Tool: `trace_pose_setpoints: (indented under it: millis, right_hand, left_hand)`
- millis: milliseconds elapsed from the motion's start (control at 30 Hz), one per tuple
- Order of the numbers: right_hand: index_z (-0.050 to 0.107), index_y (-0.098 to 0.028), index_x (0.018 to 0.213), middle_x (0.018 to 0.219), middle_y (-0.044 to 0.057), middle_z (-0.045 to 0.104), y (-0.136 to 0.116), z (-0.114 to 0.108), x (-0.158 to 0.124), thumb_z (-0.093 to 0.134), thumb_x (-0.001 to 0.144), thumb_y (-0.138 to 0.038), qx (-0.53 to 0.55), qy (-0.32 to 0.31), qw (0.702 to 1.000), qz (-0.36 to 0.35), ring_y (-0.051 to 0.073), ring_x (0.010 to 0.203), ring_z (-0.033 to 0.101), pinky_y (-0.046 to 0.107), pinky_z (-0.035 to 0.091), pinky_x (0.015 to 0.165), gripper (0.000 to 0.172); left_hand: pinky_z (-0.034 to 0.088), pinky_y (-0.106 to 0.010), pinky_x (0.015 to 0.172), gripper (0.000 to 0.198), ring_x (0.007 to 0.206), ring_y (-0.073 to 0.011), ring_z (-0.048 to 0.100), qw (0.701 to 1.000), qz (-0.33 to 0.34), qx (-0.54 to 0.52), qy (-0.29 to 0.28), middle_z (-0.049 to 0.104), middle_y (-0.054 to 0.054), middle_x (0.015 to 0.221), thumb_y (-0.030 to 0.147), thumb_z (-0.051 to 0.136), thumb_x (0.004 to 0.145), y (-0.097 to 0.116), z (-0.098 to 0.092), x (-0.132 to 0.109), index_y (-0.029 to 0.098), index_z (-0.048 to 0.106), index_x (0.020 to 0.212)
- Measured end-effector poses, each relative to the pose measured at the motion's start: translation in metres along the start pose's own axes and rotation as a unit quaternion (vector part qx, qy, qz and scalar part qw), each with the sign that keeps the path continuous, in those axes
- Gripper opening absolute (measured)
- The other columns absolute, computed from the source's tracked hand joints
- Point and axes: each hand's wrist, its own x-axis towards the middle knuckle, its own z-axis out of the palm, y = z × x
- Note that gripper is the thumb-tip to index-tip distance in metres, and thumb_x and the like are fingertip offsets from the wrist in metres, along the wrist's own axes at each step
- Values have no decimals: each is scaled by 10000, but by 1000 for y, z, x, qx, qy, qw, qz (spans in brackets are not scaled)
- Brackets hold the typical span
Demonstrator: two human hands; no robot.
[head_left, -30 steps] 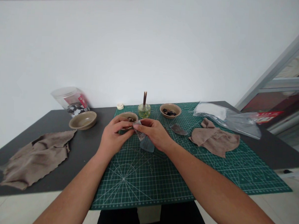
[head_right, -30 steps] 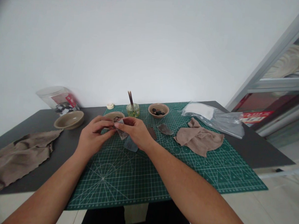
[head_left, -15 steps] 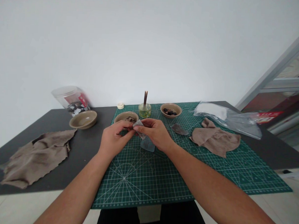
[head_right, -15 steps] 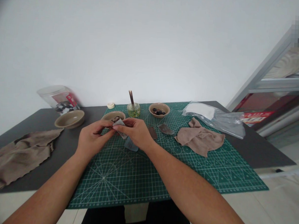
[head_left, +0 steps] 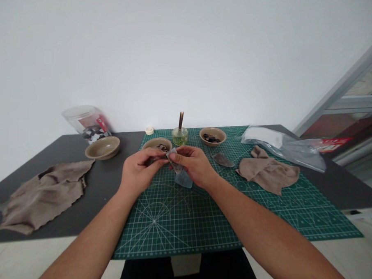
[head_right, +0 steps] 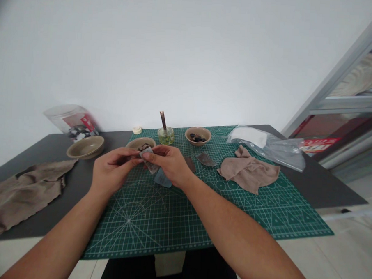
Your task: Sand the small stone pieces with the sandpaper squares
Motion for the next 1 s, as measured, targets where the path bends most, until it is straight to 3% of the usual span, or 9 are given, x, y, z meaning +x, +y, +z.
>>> trace_pose_setpoints:
  millis: [167, 367, 567, 800, 1000]
  right_hand:
    - [675, -190, 715, 698, -16, 696, 0, 1, 3, 877, 544, -354, 71, 15, 997, 22, 127, 625, 642, 266, 529, 620, 311]
    - [644, -200, 800, 697, -33, 657, -1, -6, 6, 805, 661, -414, 27, 48, 998, -41, 109, 569, 614, 226, 477, 490, 301]
    - [558, -217, 890, 744, -67, 617, 0, -8, 9, 794, 675, -376, 10, 86, 990, -108, 62, 512, 526, 205, 424, 454, 356]
    - [592, -200, 813, 703, -47, 624, 1, -6, 4, 780, 712, -337, -11, -32, 997, -75, 77, 523, 523, 225, 423, 476, 253]
    - [604, -192, 784, 687, -44, 618, -2, -3, 4, 814, 651, -352, -40, -17, 998, -55, 86, 534, 529, 238, 436, 494, 296]
  left_hand:
    - [571, -330, 724, 211, 734, -173, 680, 986, -45, -159, 29, 722, -25, 832, 264, 795, 656, -9, 5, 1, 193, 684, 821]
    - [552, -290, 672, 255, 671, -139, 667, 974, -34, -224, -8, 693, 6, 789, 217, 764, 699, -3, 8, 4, 212, 650, 927]
    - [574, -302, 720, 265, 716, -152, 692, 978, -52, -203, 7, 719, -21, 823, 209, 768, 692, 1, 10, 5, 180, 694, 945]
    - [572, -289, 700, 274, 714, -163, 687, 995, -48, -82, -11, 741, -41, 824, 281, 773, 692, 1, 8, 2, 166, 719, 934]
    - [499, -226, 589, 158, 600, -128, 634, 996, 7, 71, -43, 703, 6, 684, 297, 717, 738, -3, 3, 0, 184, 723, 849]
